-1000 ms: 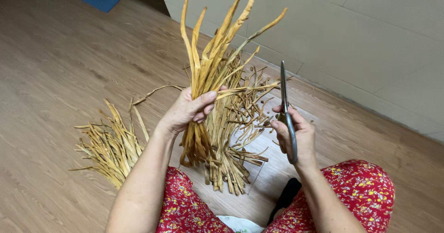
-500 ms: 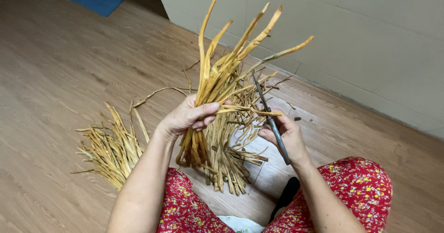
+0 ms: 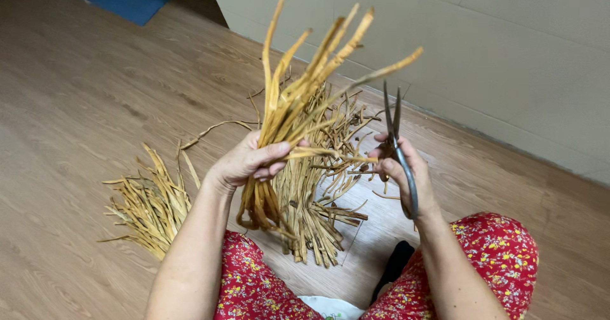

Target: The person sits on the floor and uses a pair of scissors to cut a bundle of dried, yellowish plant stems into shorter pieces. They hold the stems in their left hand and repeatedly snip them with the scissors in their right hand, creating a pile of cut material on the floor.

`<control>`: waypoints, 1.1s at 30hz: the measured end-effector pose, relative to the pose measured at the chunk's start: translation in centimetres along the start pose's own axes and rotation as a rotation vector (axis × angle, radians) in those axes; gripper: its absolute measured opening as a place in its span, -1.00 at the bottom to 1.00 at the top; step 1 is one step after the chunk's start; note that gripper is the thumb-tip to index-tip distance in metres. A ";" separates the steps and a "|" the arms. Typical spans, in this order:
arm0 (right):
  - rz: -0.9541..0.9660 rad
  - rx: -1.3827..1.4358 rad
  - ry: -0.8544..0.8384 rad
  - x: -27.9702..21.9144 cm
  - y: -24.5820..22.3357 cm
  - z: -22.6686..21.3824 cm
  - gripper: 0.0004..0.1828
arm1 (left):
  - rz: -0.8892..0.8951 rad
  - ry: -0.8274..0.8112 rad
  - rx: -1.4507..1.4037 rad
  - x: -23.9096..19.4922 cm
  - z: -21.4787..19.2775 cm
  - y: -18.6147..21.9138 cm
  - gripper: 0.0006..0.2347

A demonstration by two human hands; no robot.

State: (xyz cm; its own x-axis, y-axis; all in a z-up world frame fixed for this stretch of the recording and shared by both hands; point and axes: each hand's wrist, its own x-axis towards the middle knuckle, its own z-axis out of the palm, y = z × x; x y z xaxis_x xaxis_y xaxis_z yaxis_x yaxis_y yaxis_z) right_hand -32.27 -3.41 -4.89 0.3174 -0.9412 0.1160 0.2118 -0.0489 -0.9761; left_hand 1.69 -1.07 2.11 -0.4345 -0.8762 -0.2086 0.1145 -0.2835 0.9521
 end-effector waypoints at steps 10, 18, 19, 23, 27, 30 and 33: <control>-0.010 0.061 0.166 -0.6 -1.5 -1.1 -0.63 | -0.067 -0.118 -0.047 0.0 -0.6 -0.7 -0.59; 0.147 -0.089 -0.025 0.2 -1.2 -0.1 -0.53 | 0.075 -0.195 -0.206 -1.4 -1.9 -0.4 -0.54; 0.163 -0.083 -0.038 0.1 -1.3 0.1 -0.51 | 0.063 -0.199 -0.190 -1.5 -1.8 -0.4 -0.54; 0.153 -0.037 -0.104 0.2 -1.5 0.3 -0.43 | 0.002 -0.269 -0.102 -1.2 -1.2 -0.4 -0.56; 0.179 -0.036 -0.091 0.3 -1.2 0.0 -0.46 | -0.081 -0.339 -0.049 -1.2 0.4 -0.3 -0.57; 0.127 0.013 -0.074 0.3 -0.9 -0.2 -0.52 | -0.140 -0.330 -0.078 -1.4 1.3 -0.1 -0.56; 0.171 -0.012 0.025 -0.2 -0.8 -0.5 -0.58 | -0.107 -0.336 -0.077 -1.4 1.4 0.0 -0.55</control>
State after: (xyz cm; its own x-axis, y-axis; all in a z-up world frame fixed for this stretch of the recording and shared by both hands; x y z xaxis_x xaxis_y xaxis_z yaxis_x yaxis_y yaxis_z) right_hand -32.96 -3.31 -4.20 0.3250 -0.9440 -0.0563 0.1459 0.1089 -0.9833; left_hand 1.06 0.68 2.70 -0.7159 -0.6664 -0.2084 0.1138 -0.4059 0.9068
